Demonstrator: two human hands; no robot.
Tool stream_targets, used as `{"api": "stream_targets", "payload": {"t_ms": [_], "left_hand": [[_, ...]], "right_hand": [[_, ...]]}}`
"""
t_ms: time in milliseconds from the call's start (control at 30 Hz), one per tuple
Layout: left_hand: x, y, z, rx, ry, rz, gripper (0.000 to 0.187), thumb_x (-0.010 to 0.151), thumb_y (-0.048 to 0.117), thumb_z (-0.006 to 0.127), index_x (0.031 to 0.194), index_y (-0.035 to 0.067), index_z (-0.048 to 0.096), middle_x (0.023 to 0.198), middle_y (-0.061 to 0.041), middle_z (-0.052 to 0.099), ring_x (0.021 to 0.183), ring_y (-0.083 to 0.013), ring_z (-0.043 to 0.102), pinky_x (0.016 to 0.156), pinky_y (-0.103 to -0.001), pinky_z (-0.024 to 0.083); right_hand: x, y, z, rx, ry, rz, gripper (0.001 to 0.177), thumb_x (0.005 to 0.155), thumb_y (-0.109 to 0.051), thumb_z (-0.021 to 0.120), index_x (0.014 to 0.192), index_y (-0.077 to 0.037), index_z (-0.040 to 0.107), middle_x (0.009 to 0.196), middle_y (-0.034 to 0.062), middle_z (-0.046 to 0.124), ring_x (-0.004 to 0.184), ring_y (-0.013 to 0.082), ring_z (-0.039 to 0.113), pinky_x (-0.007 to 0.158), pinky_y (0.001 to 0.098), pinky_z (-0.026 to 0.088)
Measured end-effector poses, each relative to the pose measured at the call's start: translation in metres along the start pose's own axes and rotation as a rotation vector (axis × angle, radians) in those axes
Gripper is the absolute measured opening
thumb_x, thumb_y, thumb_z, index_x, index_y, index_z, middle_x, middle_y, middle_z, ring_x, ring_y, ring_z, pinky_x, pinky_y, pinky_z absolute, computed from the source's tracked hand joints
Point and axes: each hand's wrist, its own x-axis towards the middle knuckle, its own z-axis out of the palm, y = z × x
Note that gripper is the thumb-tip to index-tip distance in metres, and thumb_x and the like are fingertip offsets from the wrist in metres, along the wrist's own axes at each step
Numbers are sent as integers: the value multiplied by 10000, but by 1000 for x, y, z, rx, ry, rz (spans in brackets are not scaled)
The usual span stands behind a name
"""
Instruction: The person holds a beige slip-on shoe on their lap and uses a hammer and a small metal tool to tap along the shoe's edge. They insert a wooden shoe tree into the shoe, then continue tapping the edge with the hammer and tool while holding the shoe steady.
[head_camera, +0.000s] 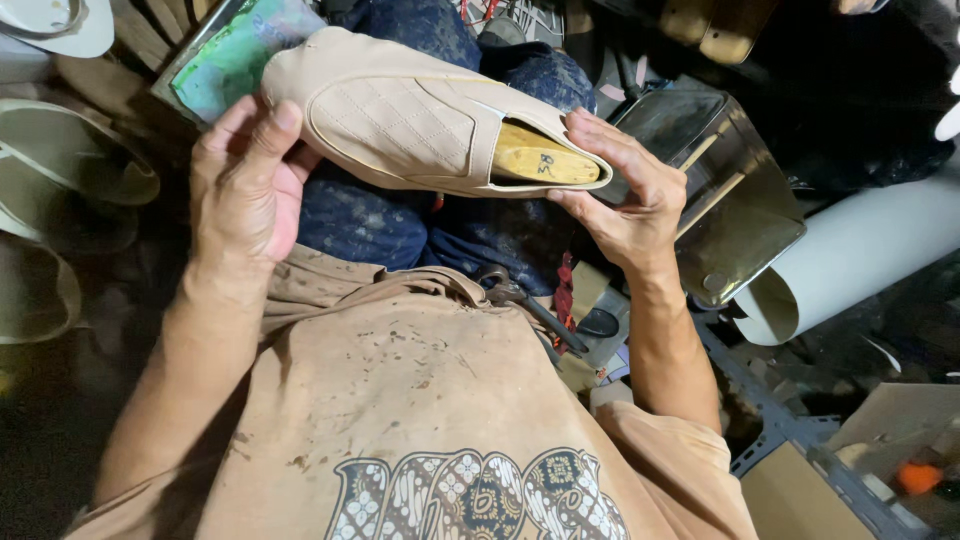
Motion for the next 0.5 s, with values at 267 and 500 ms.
{"api": "stream_targets", "payload": {"t_ms": [267,500], "left_hand": [[0,2,1,57,80,101,176,905,192,807,878,133,643,933,-44,713,948,-171,710,878,-403,684],[17,3,-16,-65,139,-122,132,886,55,784,851,131,682,928,-40,735,934,-221,733,801,-410,667]], "right_hand": [[-3,-4,1,-39,8,16,455,931,-186,798,1273,56,621,1299,263,653,1272,383,651,1185,472,507],[-4,3,0,-11,-3,-8,457,928,-190,794,1265,59,613,1299,288,642,1263,399,649,1183,504,512]]}}
